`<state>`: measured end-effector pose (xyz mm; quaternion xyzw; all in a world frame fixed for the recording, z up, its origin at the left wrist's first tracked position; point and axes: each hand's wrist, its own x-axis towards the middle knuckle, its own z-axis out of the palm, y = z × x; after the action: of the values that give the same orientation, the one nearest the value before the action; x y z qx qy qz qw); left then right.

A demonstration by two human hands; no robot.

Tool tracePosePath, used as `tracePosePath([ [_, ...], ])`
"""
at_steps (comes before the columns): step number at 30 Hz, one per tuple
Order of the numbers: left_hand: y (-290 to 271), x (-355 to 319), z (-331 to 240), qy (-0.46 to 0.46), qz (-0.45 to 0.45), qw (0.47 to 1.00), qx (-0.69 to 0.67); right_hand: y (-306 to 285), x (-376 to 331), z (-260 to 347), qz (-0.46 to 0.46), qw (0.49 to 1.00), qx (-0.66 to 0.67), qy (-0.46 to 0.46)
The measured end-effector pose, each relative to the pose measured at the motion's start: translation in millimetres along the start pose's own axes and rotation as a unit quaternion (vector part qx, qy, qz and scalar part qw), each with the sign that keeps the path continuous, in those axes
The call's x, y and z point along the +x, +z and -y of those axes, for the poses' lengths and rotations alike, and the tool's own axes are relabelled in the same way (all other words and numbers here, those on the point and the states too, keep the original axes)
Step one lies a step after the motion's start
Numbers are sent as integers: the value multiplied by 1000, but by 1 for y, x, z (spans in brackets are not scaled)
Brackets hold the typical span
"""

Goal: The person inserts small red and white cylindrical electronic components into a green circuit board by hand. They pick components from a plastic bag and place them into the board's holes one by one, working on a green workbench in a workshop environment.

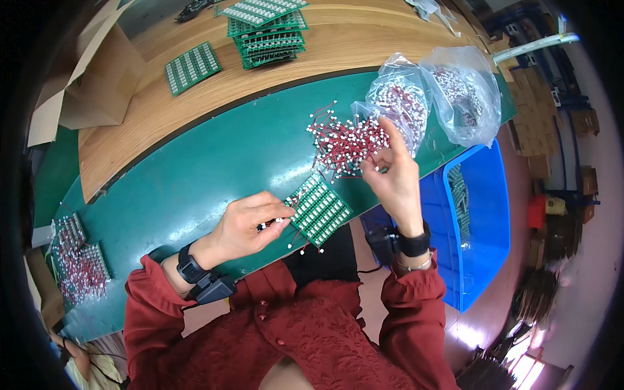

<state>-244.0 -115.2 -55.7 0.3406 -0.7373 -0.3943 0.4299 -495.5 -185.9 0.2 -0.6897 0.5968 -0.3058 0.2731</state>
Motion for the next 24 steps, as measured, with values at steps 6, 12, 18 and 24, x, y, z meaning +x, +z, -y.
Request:
tracePosePath([
  [6, 0, 1, -1, -3, 3, 1000, 8, -8, -1, 22, -62, 997, 10, -36],
  [12, 1, 0, -1, 1, -3, 1000, 0, -16, 17, 26, 69, 995, -52, -41],
  [18, 1, -2, -1, -7, 4, 1000, 2, -12, 21, 19, 71, 997, 26, -35],
  [24, -3, 3, -8, 6, -12, 999, -38, -11, 5, 29, 128, 945, 299, 42],
])
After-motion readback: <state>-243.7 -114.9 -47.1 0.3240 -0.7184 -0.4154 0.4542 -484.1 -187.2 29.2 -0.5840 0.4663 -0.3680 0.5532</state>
